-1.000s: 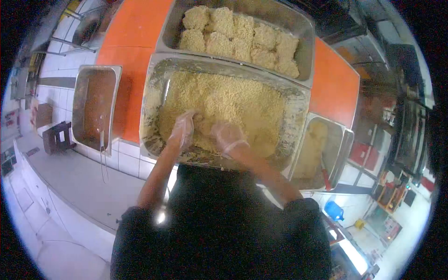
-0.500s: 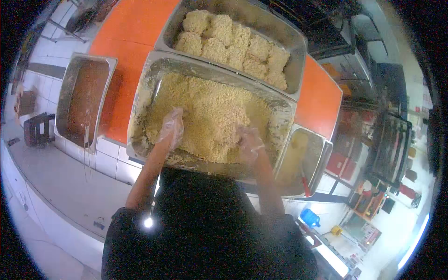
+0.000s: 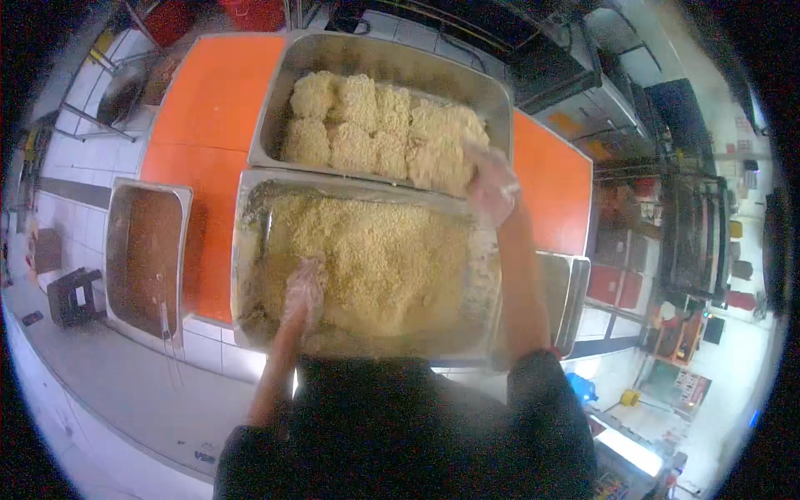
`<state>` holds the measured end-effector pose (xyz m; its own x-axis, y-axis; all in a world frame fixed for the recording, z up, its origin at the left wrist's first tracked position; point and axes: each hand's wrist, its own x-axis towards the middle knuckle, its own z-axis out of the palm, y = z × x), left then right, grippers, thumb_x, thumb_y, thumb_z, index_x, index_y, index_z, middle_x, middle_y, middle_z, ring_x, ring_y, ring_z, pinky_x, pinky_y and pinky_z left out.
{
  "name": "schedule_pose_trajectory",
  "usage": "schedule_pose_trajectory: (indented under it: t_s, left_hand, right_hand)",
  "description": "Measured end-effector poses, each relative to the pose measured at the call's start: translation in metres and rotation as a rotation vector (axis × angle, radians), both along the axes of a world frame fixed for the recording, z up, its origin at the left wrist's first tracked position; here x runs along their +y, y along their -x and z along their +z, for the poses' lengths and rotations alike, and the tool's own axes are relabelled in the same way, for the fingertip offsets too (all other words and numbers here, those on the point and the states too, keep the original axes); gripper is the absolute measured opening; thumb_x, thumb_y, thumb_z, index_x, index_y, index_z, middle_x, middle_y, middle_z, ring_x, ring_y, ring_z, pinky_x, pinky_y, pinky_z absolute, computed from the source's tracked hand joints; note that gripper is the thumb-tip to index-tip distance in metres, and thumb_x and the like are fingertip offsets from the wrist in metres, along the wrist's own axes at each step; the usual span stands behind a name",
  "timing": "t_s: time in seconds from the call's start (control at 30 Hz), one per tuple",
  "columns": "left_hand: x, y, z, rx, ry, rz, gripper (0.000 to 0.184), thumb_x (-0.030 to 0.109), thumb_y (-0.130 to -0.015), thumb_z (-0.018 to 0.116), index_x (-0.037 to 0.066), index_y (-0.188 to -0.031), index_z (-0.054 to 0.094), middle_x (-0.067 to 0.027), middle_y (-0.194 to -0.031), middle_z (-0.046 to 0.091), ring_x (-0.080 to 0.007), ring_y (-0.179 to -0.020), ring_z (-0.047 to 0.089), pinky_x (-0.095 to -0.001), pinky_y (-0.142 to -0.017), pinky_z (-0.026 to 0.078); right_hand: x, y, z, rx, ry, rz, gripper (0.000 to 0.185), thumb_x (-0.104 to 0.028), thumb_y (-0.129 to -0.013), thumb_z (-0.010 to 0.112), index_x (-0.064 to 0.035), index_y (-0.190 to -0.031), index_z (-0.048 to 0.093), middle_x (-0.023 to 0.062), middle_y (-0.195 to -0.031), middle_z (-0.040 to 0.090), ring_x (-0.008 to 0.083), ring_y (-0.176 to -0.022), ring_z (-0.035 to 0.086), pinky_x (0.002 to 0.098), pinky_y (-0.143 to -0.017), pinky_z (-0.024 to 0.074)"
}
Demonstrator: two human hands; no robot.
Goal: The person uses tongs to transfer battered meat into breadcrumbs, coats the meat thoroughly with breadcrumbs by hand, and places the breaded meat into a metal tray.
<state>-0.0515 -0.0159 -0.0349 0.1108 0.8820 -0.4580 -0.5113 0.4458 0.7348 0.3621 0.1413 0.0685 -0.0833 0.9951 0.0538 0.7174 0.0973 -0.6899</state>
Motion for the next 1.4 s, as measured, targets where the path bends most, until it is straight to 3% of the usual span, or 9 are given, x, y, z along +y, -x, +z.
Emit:
schedule_pose_trajectory:
  t_s: [0.1, 0.27, 0.4, 0.57, 0.7, 0.77, 0.9, 0.97, 1.4]
  left_hand:
    - [-0.008, 0.024, -0.048, 1.101, -0.39, -0.587, 0.031, 0.027, -0.093, 0.052, 0.007, -0.117, 0.059, -0.0016, -0.106, 0.061, -0.0127, -0.086, 0.057, -0.026, -0.074, 0.046]
    - [0.005, 0.016, 0.019, 0.29, -0.116, -0.325, 0.041, 0.034, -0.095, 0.048, 0.005, -0.124, 0.054, -0.0046, -0.118, 0.058, -0.0176, -0.093, 0.057, -0.0306, -0.08, 0.047]
    - [-0.01, 0.026, -0.036, 0.855, -0.554, -0.373, 0.043, 0.039, -0.097, 0.043, 0.008, -0.125, 0.054, -0.0029, -0.118, 0.057, -0.014, -0.09, 0.056, -0.0291, -0.078, 0.047]
    - [0.024, -0.004, 0.055, 0.45, 0.423, -0.393, 0.045, 0.037, -0.099, 0.038, 0.006, -0.129, 0.05, -0.0066, -0.124, 0.056, -0.0147, -0.107, 0.053, -0.0301, -0.089, 0.043]
    - [-0.011, 0.016, -0.044, 0.234, 0.175, -0.251, 0.043, 0.032, -0.097, 0.043, 0.001, -0.125, 0.051, -0.01, -0.118, 0.059, -0.018, -0.108, 0.054, -0.031, -0.087, 0.043]
    - [-0.003, 0.011, -0.013, 1.651, -0.8, -1.049, 0.04, 0.023, -0.09, 0.048, -0.002, -0.121, 0.052, -0.0147, -0.11, 0.06, -0.0229, -0.105, 0.055, -0.034, -0.082, 0.044]
    - [-0.005, -0.002, 0.027, 1.621, -1.279, -0.835, 0.046, 0.019, -0.08, 0.052, -0.001, -0.121, 0.052, -0.019, -0.107, 0.06, -0.0273, -0.098, 0.058, -0.0384, -0.08, 0.045]
    - [0.006, -0.038, 0.14, 1.523, -0.39, -1.523, 0.045, 0.02, -0.078, 0.053, 0.002, -0.12, 0.053, -0.0162, -0.111, 0.059, -0.0254, -0.087, 0.061, -0.0402, -0.077, 0.046]
    - [-0.099, -0.074, 0.082, 1.837, -1.1, -0.958, 0.045, 0.018, -0.082, 0.051, 0.007, -0.126, 0.05, -0.0151, -0.127, 0.052, -0.0301, -0.111, 0.053, -0.0432, -0.087, 0.046]
  right_hand:
    - [0.073, -0.02, -0.066, 0.233, 0.185, -0.042, 0.032, -0.029, -0.091, 0.055, -0.0056, -0.114, 0.057, 0.0058, -0.101, 0.061, 0.0135, -0.078, 0.058, 0.0286, -0.062, 0.0465]
    - [0.158, -0.014, -0.13, 0.313, 0.256, 0.002, 0.034, -0.028, -0.091, 0.054, -0.005, -0.117, 0.054, 0.0053, -0.097, 0.059, 0.0135, -0.076, 0.055, 0.0282, -0.057, 0.0435]
    - [0.169, -0.004, -0.14, 0.173, 0.268, 0.048, 0.036, -0.026, -0.091, 0.05, -0.0065, -0.121, 0.052, 0.0089, -0.11, 0.053, 0.0193, -0.094, 0.048, 0.0336, -0.074, 0.0381]
    - [0.136, -0.013, -0.12, -0.312, -0.02, 0.21, 0.039, -0.024, -0.092, 0.045, -0.0083, -0.127, 0.049, 0.0133, -0.128, 0.046, 0.0264, -0.117, 0.04, 0.0402, -0.095, 0.0312]
    - [0.038, 0.023, -0.026, -0.709, 0.044, 0.162, 0.041, -0.023, -0.092, 0.041, -0.009, -0.131, 0.047, 0.0158, -0.139, 0.041, 0.0314, -0.13, 0.037, 0.0452, -0.107, 0.0281]
    - [-0.028, 0.058, 0.047, -0.729, 0.24, 0.174, 0.041, -0.023, -0.094, 0.04, -0.0091, -0.131, 0.046, 0.0146, -0.139, 0.041, 0.0322, -0.128, 0.04, 0.0469, -0.106, 0.03]
    - [-0.157, 0.087, -0.063, 0.439, 0.325, 0.036, 0.028, -0.022, -0.091, 0.048, -0.0092, -0.112, 0.058, 0.0113, -0.114, 0.059, 0.0293, -0.101, 0.059, 0.04, -0.089, 0.0461]
    - [-0.183, 0.121, -0.03, 0.027, 0.442, 0.3, 0.028, -0.021, -0.089, 0.049, -0.0091, -0.112, 0.056, 0.0112, -0.105, 0.061, 0.0241, -0.097, 0.06, 0.0346, -0.083, 0.0502]
    - [-0.324, 0.09, 0.02, -0.535, -0.061, 0.137, 0.038, -0.02, -0.085, 0.05, -0.0099, -0.122, 0.052, 0.0094, -0.108, 0.059, 0.0237, -0.097, 0.058, 0.0368, -0.073, 0.0514]
